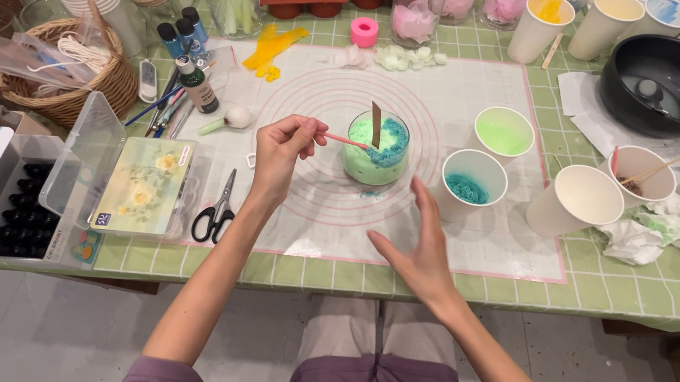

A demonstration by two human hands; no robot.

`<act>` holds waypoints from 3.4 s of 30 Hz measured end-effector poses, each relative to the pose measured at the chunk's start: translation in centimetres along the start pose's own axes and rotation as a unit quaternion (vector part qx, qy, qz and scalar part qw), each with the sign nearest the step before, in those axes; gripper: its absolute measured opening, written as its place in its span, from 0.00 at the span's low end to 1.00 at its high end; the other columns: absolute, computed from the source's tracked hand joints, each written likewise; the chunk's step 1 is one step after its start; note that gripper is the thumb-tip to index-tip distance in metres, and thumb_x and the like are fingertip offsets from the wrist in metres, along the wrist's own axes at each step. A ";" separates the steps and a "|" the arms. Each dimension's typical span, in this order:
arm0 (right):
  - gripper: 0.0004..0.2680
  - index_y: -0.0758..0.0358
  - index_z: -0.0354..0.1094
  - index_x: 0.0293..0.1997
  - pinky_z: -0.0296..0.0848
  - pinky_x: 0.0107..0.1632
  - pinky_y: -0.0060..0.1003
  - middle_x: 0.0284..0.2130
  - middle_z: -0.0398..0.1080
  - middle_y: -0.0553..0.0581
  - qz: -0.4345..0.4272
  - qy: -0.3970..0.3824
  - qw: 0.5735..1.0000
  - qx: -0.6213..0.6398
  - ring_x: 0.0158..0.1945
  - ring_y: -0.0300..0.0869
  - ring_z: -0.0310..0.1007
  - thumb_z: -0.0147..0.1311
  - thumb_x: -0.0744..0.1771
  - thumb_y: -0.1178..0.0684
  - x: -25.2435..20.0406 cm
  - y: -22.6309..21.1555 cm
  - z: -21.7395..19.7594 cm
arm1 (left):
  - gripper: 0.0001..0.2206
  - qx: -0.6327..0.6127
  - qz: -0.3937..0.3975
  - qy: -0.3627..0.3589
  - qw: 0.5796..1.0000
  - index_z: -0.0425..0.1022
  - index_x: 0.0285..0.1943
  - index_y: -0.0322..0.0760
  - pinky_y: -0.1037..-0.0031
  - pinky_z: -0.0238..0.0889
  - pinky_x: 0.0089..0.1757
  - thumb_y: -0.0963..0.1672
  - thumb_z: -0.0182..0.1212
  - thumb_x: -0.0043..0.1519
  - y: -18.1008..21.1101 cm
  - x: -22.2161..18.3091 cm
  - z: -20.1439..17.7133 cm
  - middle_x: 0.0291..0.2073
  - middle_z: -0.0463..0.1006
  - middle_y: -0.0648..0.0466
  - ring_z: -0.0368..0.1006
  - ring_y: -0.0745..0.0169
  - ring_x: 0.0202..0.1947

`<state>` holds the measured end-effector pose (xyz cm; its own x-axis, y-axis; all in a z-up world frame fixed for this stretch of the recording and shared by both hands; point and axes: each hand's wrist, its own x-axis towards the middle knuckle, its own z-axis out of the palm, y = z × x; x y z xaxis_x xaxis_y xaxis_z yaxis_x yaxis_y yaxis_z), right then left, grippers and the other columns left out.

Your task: Adding blue wax granules to decorate a light green candle in a glass jar.

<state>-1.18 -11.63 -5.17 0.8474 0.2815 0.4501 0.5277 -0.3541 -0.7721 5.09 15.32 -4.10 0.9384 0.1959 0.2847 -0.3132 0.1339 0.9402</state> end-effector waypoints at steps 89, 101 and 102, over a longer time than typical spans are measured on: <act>0.50 0.64 0.22 0.77 0.59 0.73 0.48 0.72 0.47 0.75 0.029 0.005 0.992 0.125 0.74 0.59 0.55 0.74 0.57 0.55 8.7 4.8 4.4 | 0.09 0.110 0.060 0.010 0.992 0.81 0.37 0.31 0.83 0.53 0.27 0.43 0.61 0.68 3.1 0.0 5.2 0.24 0.76 0.60 0.61 0.80 0.24; 0.45 0.74 0.25 0.77 0.45 0.76 0.49 0.75 0.37 0.79 -0.035 0.032 0.999 -0.017 0.80 0.61 0.37 0.71 0.63 0.53 1.7 0.2 1.7 | 0.09 0.102 0.061 0.001 0.993 0.81 0.39 0.31 0.84 0.57 0.28 0.43 0.61 0.68 2.5 0.1 5.7 0.25 0.78 0.59 0.65 0.79 0.25; 0.39 0.74 0.34 0.76 0.51 0.74 0.48 0.72 0.47 0.77 -0.055 0.039 0.998 0.000 0.77 0.59 0.46 0.68 0.64 0.56 0.8 -0.3 1.0 | 0.09 0.093 0.067 0.012 0.993 0.81 0.39 0.30 0.84 0.56 0.28 0.43 0.61 0.68 2.4 0.2 5.6 0.26 0.78 0.59 0.65 0.79 0.25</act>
<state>-0.75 -10.41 -5.03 0.7857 0.2489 0.5663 0.6186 -0.3254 -0.7152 5.33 10.20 -0.76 0.8858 0.2228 0.4072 -0.4005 -0.0767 0.9131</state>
